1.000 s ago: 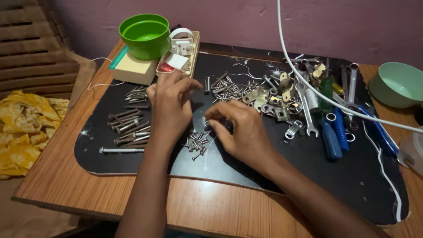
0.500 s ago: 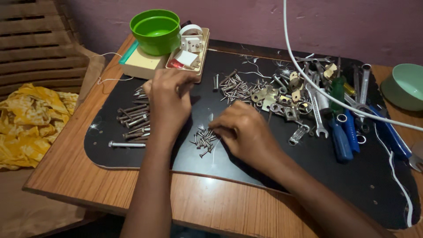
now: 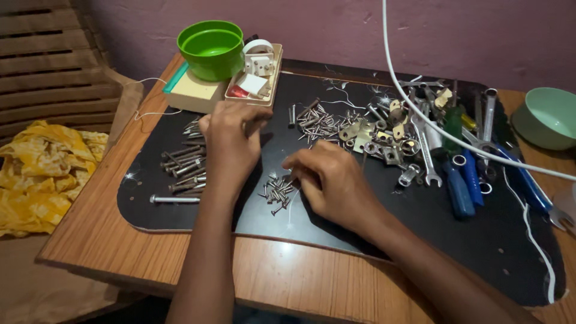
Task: The person sorts screws, bolts, and hardware pieces on a desk mat by hand, picking through the pile and organizing them into separate groups.
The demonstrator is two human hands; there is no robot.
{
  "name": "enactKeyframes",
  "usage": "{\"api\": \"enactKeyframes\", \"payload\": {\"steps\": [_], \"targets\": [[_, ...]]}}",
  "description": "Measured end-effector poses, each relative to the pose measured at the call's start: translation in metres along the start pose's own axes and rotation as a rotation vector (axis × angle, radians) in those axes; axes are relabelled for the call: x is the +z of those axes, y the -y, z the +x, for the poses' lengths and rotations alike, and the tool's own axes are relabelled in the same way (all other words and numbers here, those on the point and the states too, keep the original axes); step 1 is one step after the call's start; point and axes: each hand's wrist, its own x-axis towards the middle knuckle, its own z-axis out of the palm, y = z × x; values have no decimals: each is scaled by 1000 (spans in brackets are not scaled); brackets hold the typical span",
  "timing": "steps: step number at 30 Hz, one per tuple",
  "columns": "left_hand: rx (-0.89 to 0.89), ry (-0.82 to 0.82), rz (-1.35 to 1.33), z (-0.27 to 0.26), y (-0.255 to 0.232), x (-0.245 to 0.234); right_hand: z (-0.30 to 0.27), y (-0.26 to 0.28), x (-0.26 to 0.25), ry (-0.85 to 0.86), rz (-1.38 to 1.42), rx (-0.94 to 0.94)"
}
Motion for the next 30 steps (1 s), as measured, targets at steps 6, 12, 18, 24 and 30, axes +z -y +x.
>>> {"api": "enactKeyframes", "payload": {"steps": [6, 12, 18, 24, 30], "targets": [[-12, 24, 5, 1, -1, 1, -1, 5, -1, 46, 51, 64], [-25, 20, -32, 2, -1, 4, -1, 3, 1, 33, 4, 14], [120, 123, -83, 1, -10, 7, 0, -3, 0, -199, -62, 36], [223, 186, -263, -1, -25, 13, 1, -8, -5, -270, -165, -12], [78, 242, -574, 6, -33, 7, 2, -6, -6, -228, -78, 107]]}}
